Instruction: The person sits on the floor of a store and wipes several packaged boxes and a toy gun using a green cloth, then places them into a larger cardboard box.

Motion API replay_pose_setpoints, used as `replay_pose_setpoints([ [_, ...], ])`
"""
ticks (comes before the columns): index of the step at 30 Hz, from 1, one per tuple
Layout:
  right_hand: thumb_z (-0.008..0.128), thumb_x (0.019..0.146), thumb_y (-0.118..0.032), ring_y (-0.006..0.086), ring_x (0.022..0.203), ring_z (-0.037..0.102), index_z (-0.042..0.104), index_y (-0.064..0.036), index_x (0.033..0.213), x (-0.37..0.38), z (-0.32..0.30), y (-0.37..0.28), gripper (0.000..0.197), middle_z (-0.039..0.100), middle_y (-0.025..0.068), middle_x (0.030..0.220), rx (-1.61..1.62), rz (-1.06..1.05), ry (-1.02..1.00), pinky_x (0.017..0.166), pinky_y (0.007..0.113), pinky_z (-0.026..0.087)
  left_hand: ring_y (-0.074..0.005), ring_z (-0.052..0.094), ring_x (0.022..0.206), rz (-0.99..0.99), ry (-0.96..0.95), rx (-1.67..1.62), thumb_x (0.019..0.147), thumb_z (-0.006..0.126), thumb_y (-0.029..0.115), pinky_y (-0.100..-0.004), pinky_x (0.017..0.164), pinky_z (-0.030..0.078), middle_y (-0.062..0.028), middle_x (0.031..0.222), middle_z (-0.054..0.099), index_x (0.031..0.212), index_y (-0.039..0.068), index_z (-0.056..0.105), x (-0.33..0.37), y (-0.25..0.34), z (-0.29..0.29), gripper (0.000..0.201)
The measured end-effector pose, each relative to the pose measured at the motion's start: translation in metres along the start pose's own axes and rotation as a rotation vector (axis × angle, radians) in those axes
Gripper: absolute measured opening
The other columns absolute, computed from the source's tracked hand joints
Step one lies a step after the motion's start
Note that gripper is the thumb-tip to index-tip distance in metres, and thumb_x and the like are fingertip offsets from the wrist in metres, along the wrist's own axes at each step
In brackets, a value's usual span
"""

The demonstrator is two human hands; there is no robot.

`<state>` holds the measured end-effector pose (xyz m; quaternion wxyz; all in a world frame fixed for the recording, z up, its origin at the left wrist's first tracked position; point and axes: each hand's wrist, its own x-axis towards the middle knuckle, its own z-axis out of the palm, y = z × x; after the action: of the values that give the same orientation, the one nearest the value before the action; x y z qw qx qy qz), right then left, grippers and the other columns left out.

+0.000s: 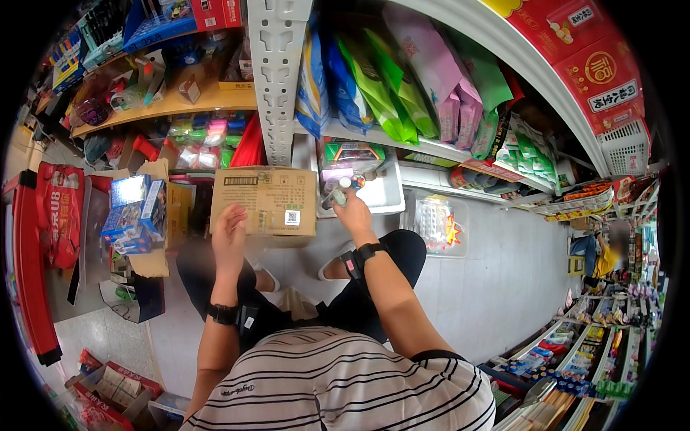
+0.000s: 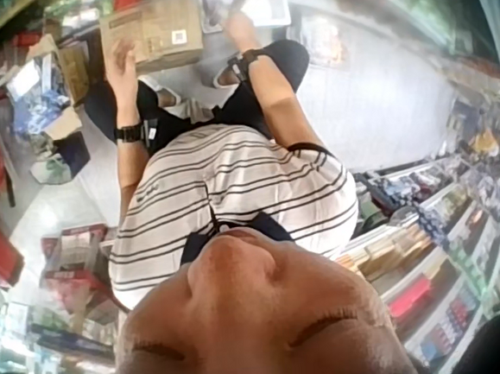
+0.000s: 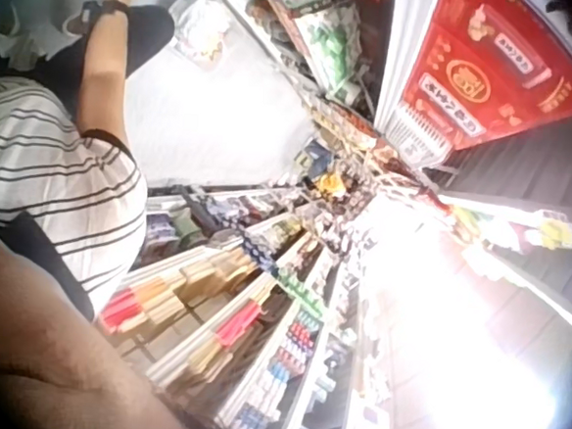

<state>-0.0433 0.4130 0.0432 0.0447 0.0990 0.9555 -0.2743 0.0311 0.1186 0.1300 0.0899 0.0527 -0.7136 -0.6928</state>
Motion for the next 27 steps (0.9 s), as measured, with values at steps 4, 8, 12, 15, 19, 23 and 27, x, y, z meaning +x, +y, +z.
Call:
replay_pose_setpoints([
  [4, 0.067, 0.078, -0.036, 0.0385, 0.088, 0.063, 0.054, -0.0120, 0.115, 0.005, 0.010, -0.001, 0.046, 0.067, 0.0210, 0.090, -0.012, 0.011, -0.059, 0.075, 0.046, 0.050, -0.0184, 0.059, 0.103, -0.022, 0.003, 0.007, 0.088, 0.049, -0.007, -0.0289, 0.093, 0.045, -0.0111, 0.113, 0.058, 0.124, -0.003, 0.048, 0.004, -0.003, -0.003, 0.036],
  [8, 0.067, 0.078, -0.037, 0.0379, 0.089, 0.063, 0.054, -0.0130, 0.116, 0.009, 0.018, 0.004, 0.047, 0.067, 0.0204, 0.090, -0.029, 0.012, -0.083, 0.076, 0.046, 0.049, -0.0180, 0.059, 0.102, -0.022, 0.003, 0.005, 0.088, 0.050, -0.006, -0.0285, 0.093, 0.045, -0.0111, 0.113, 0.057, 0.123, -0.003, 0.048, 0.008, -0.010, -0.003, 0.036],
  [12, 0.067, 0.079, -0.042, 0.0380, 0.089, 0.063, 0.053, -0.0120, 0.117, 0.011, 0.014, 0.005, 0.050, 0.067, 0.0204, 0.090, -0.040, -0.005, -0.106, 0.076, 0.046, 0.049, -0.0178, 0.059, 0.102, -0.026, 0.004, 0.003, 0.088, 0.050, -0.006, -0.0282, 0.092, 0.045, -0.0114, 0.112, 0.057, 0.124, -0.004, 0.048, 0.011, -0.015, -0.003, 0.035],
  [15, 0.065, 0.081, -0.045, 0.0357, 0.091, 0.064, 0.055, -0.0106, 0.117, 0.011, 0.001, -0.005, 0.051, 0.067, 0.0191, 0.094, -0.065, 0.021, -0.122, 0.076, 0.045, 0.049, -0.0179, 0.059, 0.102, -0.034, 0.013, 0.000, 0.088, 0.050, -0.006, -0.0284, 0.092, 0.045, -0.0116, 0.112, 0.057, 0.124, -0.004, 0.048, 0.012, -0.019, -0.002, 0.036],
  [19, 0.063, 0.082, -0.046, 0.0347, 0.091, 0.064, 0.060, -0.0064, 0.111, 0.019, -0.006, -0.007, 0.049, 0.067, 0.0193, 0.096, -0.151, 0.054, -0.109, 0.077, 0.045, 0.050, -0.0181, 0.059, 0.102, -0.012, 0.015, -0.019, 0.089, 0.050, -0.006, -0.0288, 0.092, 0.045, -0.0120, 0.113, 0.057, 0.124, -0.004, 0.047, 0.013, -0.028, -0.004, 0.036],
  [23, 0.063, 0.082, -0.044, 0.0387, 0.085, 0.063, 0.062, -0.0006, 0.095, 0.025, -0.005, -0.003, 0.046, 0.065, 0.0229, 0.087, -0.132, -0.028, 0.013, 0.073, 0.048, 0.049, -0.0182, 0.059, 0.102, -0.019, 0.025, -0.022, 0.089, 0.050, -0.005, -0.0288, 0.092, 0.045, -0.0120, 0.114, 0.057, 0.125, -0.004, 0.047, 0.013, -0.028, -0.006, 0.036],
  [27, 0.067, 0.079, -0.037, 0.0369, 0.087, 0.062, 0.063, -0.0024, 0.097, 0.032, -0.005, -0.007, 0.040, 0.065, 0.0207, 0.091, -0.162, -0.147, 0.140, 0.073, 0.046, 0.050, -0.0177, 0.058, 0.103, -0.034, 0.042, -0.042, 0.089, 0.051, -0.003, -0.0280, 0.091, 0.045, -0.0109, 0.115, 0.057, 0.125, -0.002, 0.047, 0.010, -0.031, -0.009, 0.036],
])
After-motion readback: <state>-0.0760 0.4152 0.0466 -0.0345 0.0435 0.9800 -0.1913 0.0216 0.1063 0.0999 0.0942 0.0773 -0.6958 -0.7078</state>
